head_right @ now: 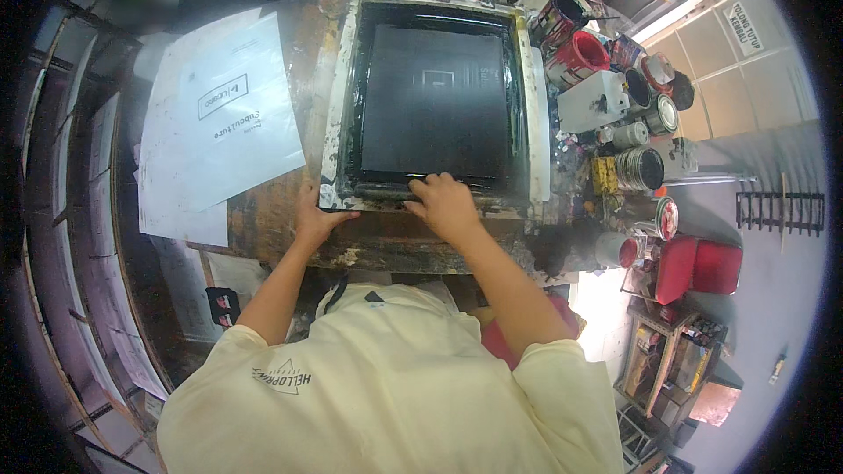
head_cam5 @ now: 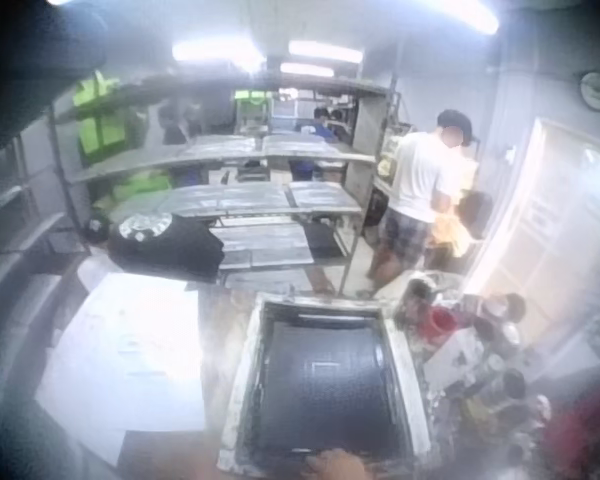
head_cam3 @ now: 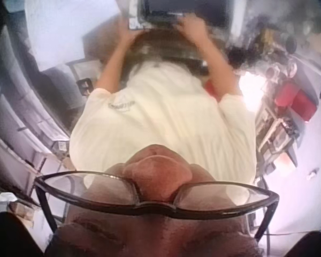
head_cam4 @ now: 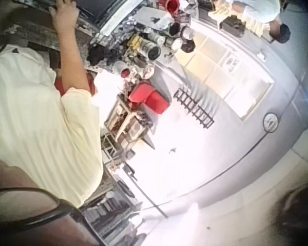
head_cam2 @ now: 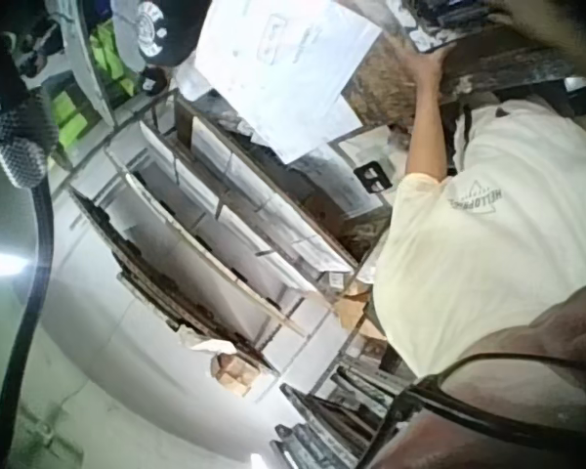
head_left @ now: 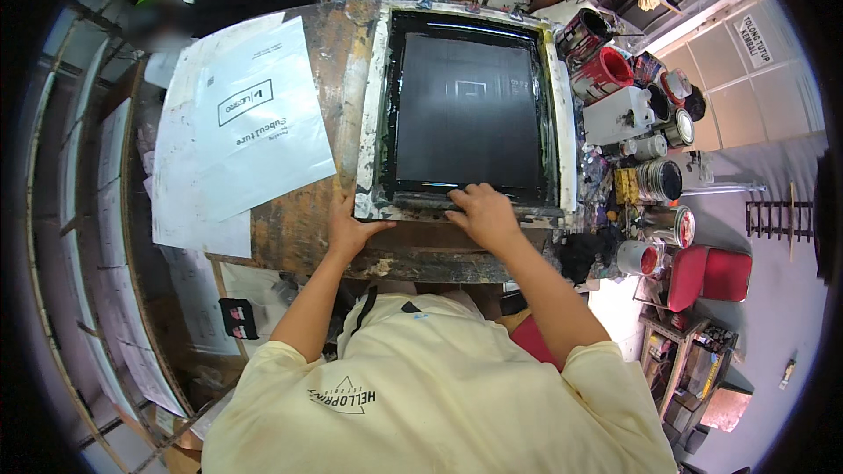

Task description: The person performs a repetitive screen printing task by placing a white envelope onto a workstation, lowering a screen frame, and using a squeegee to apply black ink before lifting the frame and moving the printed envelope aside.

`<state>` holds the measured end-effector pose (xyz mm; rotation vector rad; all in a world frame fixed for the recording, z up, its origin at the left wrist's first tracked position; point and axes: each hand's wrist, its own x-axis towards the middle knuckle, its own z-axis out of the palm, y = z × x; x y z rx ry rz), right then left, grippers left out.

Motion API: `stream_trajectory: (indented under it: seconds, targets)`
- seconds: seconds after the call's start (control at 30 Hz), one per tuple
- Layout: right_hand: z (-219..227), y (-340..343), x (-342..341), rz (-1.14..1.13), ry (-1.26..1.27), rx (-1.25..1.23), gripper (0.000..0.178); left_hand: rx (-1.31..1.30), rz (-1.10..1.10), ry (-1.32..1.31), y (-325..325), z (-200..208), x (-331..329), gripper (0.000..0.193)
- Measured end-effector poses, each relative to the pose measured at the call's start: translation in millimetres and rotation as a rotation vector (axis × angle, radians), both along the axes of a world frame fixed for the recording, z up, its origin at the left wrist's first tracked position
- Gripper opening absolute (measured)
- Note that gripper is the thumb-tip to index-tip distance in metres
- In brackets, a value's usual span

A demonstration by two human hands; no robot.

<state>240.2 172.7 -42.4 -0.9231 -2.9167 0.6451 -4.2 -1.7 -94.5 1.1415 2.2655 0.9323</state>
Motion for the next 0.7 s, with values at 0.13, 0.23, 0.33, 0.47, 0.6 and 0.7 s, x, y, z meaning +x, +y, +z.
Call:
stream_trajectory:
  seconds: [0.13, 0.23, 0.33, 0.47, 0.6, 0.7]
  targets:
    - [-41, -20, 0, 0.064, 0.03, 0.222, 0.06, -0.051, -0.001, 0.076, -6, -38, -3, 0.096]
    - [-56, 3, -13, 0.105, 0.014, 0.25, 0.058, -0.081, -0.033, 0.154, -11, -47, -6, 0.114]
    - [-65, 62, -51, 0.073, 0.055, 0.279, 0.058, -0.097, -0.057, 0.174, -15, -48, -8, 0.113]
    - [-70, 173, -115, 0.014, 0.138, 0.331, 0.051, -0.167, -0.062, 0.142, -19, -47, -10, 0.112]
    - [-68, 270, -159, -0.002, 0.144, 0.42, 0.038, -0.148, -0.048, 0.049, -12, -40, -13, 0.114]
    - [-50, 321, -176, 0.082, 0.027, 0.319, 0.034, -0.049, -0.076, 0.068, -8, -29, -15, 0.119]
